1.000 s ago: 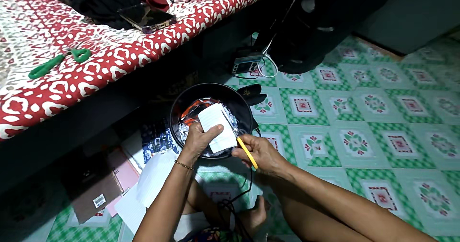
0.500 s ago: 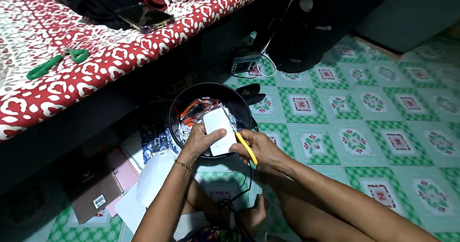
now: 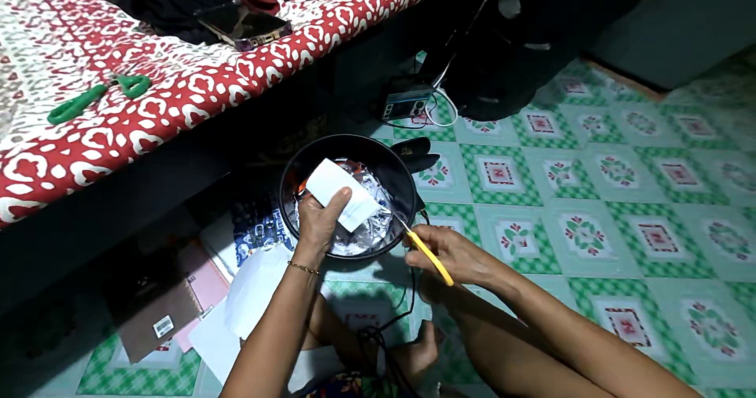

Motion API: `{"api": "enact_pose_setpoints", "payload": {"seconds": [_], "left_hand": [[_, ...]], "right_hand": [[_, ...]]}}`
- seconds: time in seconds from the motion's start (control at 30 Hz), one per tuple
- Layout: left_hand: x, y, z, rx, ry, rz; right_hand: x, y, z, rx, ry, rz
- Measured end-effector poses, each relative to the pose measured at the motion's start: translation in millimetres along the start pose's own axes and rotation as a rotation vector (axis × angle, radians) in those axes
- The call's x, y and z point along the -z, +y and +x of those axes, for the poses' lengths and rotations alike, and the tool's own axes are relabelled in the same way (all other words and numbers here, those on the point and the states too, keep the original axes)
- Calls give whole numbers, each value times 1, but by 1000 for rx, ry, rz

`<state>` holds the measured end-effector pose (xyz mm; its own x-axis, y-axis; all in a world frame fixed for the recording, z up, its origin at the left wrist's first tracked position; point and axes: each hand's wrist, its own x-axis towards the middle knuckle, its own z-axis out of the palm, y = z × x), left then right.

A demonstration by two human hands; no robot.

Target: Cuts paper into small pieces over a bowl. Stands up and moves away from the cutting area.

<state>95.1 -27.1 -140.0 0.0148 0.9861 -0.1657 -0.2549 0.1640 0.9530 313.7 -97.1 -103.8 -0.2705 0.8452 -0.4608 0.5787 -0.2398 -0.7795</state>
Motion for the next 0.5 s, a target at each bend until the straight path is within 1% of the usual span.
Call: {"api": "enact_pose_setpoints", "payload": {"seconds": [0.17,0.3,0.5], "left_hand": [[-1,-2,1,-20,64,-27],[-2,-1,0,-29,21,-19],[0,-3,-1,-77,-36,-5]], "right_hand": [[1,-6,-4,-28,-74,-15],[-2,-11,0,-24,-86,-48],[-6,-14,4,42,-52,-41]]}}
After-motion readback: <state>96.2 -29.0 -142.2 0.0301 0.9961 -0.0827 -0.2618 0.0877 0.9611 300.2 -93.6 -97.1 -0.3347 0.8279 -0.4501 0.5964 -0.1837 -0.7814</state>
